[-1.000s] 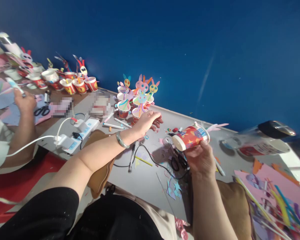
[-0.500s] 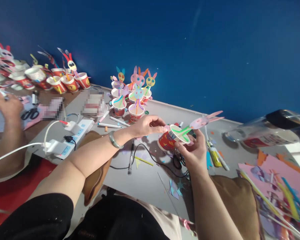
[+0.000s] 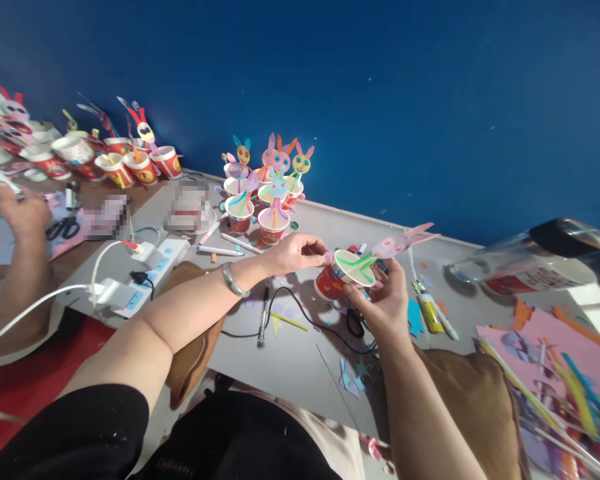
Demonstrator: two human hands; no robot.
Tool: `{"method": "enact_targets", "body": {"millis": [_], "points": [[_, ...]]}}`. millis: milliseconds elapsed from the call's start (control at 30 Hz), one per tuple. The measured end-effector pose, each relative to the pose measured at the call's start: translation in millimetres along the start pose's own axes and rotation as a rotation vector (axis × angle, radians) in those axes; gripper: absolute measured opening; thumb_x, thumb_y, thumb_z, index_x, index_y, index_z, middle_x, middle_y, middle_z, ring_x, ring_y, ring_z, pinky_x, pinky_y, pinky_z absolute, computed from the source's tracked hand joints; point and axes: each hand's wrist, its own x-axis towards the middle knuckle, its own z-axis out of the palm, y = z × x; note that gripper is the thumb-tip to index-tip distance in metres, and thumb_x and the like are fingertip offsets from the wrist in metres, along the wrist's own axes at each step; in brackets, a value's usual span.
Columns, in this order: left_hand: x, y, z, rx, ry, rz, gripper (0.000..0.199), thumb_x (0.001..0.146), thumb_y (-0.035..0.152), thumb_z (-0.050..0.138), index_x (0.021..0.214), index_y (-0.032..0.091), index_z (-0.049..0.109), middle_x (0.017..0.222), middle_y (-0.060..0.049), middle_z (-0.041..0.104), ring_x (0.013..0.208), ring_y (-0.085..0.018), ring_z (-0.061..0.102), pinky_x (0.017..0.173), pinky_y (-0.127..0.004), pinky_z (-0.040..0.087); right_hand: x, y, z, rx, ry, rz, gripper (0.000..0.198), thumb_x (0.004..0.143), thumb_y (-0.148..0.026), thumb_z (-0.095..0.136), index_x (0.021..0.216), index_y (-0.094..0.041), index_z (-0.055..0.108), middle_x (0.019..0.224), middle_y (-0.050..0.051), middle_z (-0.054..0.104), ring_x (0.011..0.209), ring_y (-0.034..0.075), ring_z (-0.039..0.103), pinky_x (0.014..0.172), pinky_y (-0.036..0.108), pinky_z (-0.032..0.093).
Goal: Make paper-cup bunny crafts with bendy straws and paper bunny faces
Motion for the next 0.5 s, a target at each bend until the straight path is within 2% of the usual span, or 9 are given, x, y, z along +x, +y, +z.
{"method": "enact_targets", "body": {"millis": [267, 500], "points": [[-1, 0, 1, 0.043, 0.000, 0.034, 0.006, 0.086, 0.017, 0.072, 0.085, 0.012, 0.067, 0.071, 0.001, 0.066, 0.068, -0.007, 0.062, 0.068, -0.020, 0.054, -3, 0, 1, -0.022, -0.007, -0.013, 0.086, 0.071, -0.040, 0.087, 0.144, -0.028, 0.042, 0.133, 0.013, 0.065, 0.124, 0.030, 0.065, 0.097, 0.045, 0.059], [7, -14, -1, 0.037, 0.004, 0.110, 0.013, 0.081, 0.021, 0.076, 0.084, 0.012, 0.067, 0.073, 0.000, 0.069, 0.067, -0.006, 0.060, 0.072, -0.023, 0.054, -2, -3, 2, -0.014, 0.001, -0.020, 0.086, 0.069, -0.037, 0.088, 0.142, -0.027, 0.044, 0.131, 0.013, 0.064, 0.120, 0.029, 0.067, 0.092, 0.042, 0.061]]}}
